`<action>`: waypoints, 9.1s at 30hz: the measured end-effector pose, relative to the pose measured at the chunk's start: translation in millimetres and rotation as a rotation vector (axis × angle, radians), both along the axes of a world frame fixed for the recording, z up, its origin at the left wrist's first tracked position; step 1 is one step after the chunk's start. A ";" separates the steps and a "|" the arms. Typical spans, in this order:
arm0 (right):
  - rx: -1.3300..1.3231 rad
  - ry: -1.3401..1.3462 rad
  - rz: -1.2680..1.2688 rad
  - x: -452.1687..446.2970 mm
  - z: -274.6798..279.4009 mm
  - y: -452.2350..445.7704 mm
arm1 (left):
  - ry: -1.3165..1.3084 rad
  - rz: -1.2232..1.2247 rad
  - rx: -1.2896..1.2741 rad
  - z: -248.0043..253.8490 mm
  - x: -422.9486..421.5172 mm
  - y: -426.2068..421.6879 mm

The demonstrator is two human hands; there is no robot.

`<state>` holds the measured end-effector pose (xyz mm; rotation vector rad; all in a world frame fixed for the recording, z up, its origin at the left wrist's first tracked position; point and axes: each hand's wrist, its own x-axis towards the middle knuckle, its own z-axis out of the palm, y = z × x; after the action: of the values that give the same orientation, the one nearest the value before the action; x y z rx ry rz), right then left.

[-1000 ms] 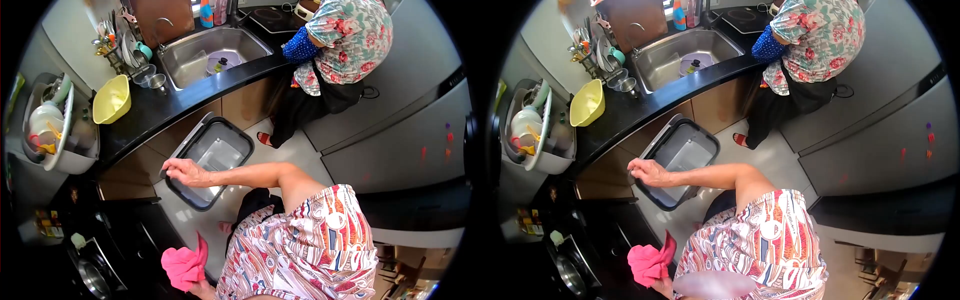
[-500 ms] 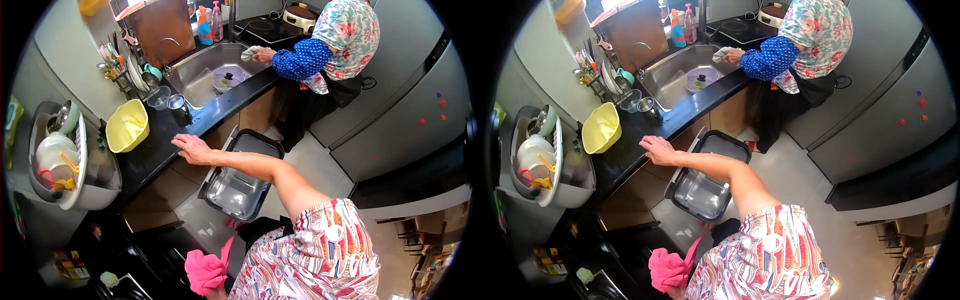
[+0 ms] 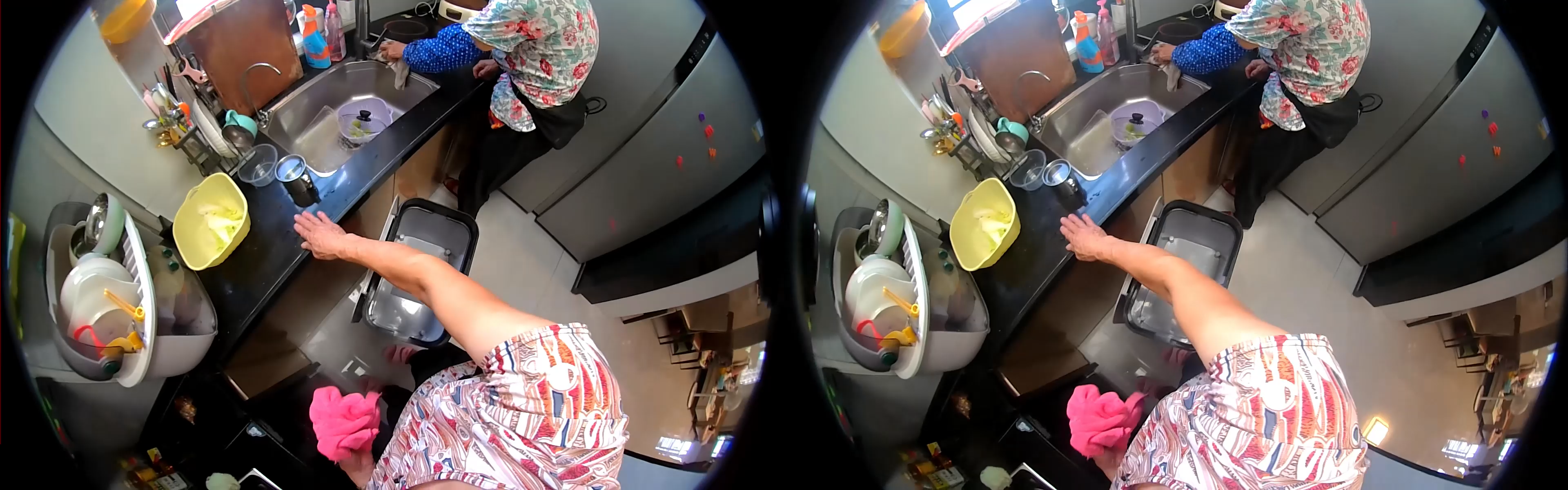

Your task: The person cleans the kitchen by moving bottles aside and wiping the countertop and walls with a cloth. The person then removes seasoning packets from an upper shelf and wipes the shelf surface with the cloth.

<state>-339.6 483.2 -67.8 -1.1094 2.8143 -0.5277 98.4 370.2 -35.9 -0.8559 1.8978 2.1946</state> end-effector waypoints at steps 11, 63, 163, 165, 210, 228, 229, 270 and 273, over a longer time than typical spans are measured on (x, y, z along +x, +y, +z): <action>0.203 -0.222 -0.175 21.1 37.5 -10.0 | 0.025 -0.109 0.077 2.4 3.3 -57.3; -0.588 -1.786 0.206 242.1 126.1 -205.6 | -0.119 0.439 -0.649 142.5 -1.9 -266.2; -0.327 -0.309 1.630 304.4 35.7 -500.3 | 0.232 0.768 -0.399 68.0 81.4 -147.3; -0.359 -0.381 1.666 298.5 34.2 -504.3 | 0.215 0.770 -0.417 70.1 81.7 -146.3; -0.100 0.039 0.907 221.7 44.9 -300.6 | -0.165 1.193 -0.828 0.6 -87.2 -462.0; 0.134 0.254 1.022 225.5 45.8 -304.0 | -0.360 0.998 -1.288 30.4 52.2 -265.8; 0.158 0.243 1.020 227.4 48.1 -302.8 | -0.395 1.007 -1.284 31.0 58.2 -268.2; 0.035 0.203 1.409 475.0 26.1 -560.1 | 0.157 1.176 0.148 80.7 137.7 -85.9; -0.147 -0.255 1.568 492.2 39.6 -590.7 | 0.122 1.170 0.047 71.2 152.3 -72.7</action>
<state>152.7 -107.5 -28.3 -2.4230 1.0198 -0.5425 250.7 297.5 35.3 -2.2808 1.4946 2.8210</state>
